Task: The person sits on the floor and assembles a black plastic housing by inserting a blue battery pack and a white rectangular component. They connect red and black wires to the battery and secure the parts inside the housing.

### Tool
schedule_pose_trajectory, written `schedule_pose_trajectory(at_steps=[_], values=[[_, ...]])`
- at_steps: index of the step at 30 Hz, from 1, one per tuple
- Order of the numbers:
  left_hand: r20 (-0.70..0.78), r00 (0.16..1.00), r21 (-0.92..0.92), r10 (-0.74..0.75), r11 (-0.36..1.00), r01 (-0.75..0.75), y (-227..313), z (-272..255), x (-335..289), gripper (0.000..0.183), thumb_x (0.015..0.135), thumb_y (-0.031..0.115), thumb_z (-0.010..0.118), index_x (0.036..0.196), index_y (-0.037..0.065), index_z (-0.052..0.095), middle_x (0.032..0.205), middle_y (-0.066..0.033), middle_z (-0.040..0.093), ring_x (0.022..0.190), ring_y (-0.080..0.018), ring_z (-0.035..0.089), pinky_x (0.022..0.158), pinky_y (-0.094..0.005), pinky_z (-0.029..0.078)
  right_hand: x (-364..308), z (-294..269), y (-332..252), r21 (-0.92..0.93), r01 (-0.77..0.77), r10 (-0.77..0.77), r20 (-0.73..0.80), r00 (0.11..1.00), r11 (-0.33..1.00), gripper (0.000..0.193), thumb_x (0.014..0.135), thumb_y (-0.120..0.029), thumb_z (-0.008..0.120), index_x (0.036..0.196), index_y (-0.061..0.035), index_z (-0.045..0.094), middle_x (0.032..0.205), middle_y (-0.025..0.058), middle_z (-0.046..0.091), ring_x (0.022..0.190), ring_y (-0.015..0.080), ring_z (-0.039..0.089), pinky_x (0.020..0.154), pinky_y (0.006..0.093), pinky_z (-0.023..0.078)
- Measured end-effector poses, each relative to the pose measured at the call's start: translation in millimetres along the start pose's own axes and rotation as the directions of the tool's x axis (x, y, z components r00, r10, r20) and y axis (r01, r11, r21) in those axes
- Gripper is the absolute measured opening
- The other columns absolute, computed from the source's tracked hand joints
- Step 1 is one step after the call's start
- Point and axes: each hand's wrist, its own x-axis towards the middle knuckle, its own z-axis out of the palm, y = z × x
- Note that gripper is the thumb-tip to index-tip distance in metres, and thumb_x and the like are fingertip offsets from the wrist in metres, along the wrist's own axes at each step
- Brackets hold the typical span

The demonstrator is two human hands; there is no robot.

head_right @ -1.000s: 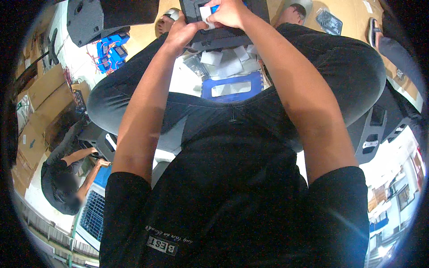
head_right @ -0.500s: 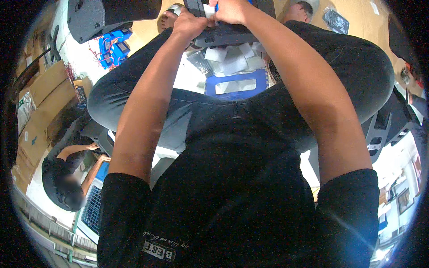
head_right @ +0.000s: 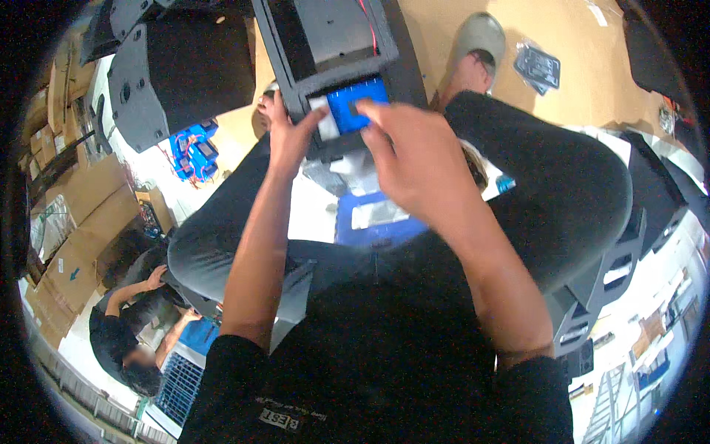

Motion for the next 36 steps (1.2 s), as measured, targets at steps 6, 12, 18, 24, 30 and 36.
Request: schedule_pose_trajectory(at_steps=[6, 12, 18, 24, 30, 36], values=[[-0.033, 0.999, -0.188, -0.029, 0.982, 0.022, -15, 10, -4, 0.12, 0.076, 0.028, 0.089, 0.166, 0.0, 0.016, 0.157, -0.0289, 0.043, 0.144, -0.034, 0.047, 0.118, -0.0421, 0.037, 12, -13, 3, -0.095, -0.111, 0.125, 0.153, 0.98, 0.989, 0.042, 0.093, -0.017, 0.072, 0.13, 0.0002, 0.064, 0.099, 0.0212, 0.068, 0.09, 0.042, 0.067, 0.079, 0.0494, 0.052], [-0.042, 0.998, -0.195, -0.036, 0.98, 0.027, -18, 16, -7, 0.12, 0.076, 0.028, 0.09, 0.167, 0.003, 0.016, 0.152, -0.0245, 0.044, 0.139, -0.0337, 0.048, 0.118, -0.0443, 0.037, 16, -2, 3, -0.056, -0.278, 0.273, 0.447, 0.852, 0.959, 0.048, 0.094, -0.02, 0.075, 0.138, -0.0063, 0.064, 0.106, 0.0227, 0.07, 0.098, 0.0428, 0.07, 0.085, 0.0461, 0.056], [-0.007, 0.998, -0.241, -0.059, 0.969, 0.055, -18, 18, -10, 0.123, 0.077, 0.03, 0.09, 0.167, 0.004, 0.011, 0.152, -0.0233, 0.039, 0.14, -0.0352, 0.045, 0.118, -0.0464, 0.036, 16, 19, 15, -0.141, -0.341, 0.363, 0.516, 0.776, 0.929, 0.055, 0.094, -0.021, 0.075, 0.145, -0.0061, 0.058, 0.104, 0.0199, 0.072, 0.091, 0.0342, 0.073, 0.079, 0.0445, 0.057], [-0.04, 0.998, -0.16, 0.053, 0.985, -0.059, -21, 14, -11, 0.125, 0.075, 0.024, 0.09, 0.167, 0.003, 0.008, 0.154, -0.0275, 0.037, 0.146, -0.0413, 0.038, 0.122, -0.0492, 0.031, 24, 34, 18, -0.074, -0.333, 0.328, 0.462, 0.824, 0.94, 0.06, 0.095, -0.017, 0.073, 0.151, -0.0057, 0.053, 0.095, 0.0187, 0.073, 0.083, 0.0339, 0.074, 0.075, 0.0413, 0.057], [-0.048, 0.989, -0.059, 0.143, 0.988, -0.146, -17, 11, -12, 0.124, 0.074, 0.018, 0.088, 0.166, 0.001, 0.007, 0.159, -0.0329, 0.027, 0.15, -0.047, 0.031, 0.124, -0.0527, 0.027, 29, 56, 16, -0.271, -0.174, 0.297, 0.529, 0.794, 0.947, 0.081, 0.092, -0.009, 0.058, 0.165, -0.0298, 0.029, 0.091, 0.0247, 0.072, 0.083, 0.0454, 0.071, 0.077, 0.0587, 0.056], [-0.047, 0.98, -0.055, 0.195, 0.979, -0.198, -26, 14, -9, 0.12, 0.077, 0.017, 0.084, 0.165, -0.002, 0.005, 0.159, -0.0351, 0.026, 0.15, -0.0497, 0.029, 0.124, -0.055, 0.027, 28, 74, 19, -0.37, -0.222, 0.411, 0.58, 0.703, 0.902, 0.093, 0.081, -0.011, 0.062, 0.166, -0.0297, 0.027, 0.073, 0.0253, 0.069, 0.071, 0.0493, 0.07, 0.076, 0.0609, 0.058]])
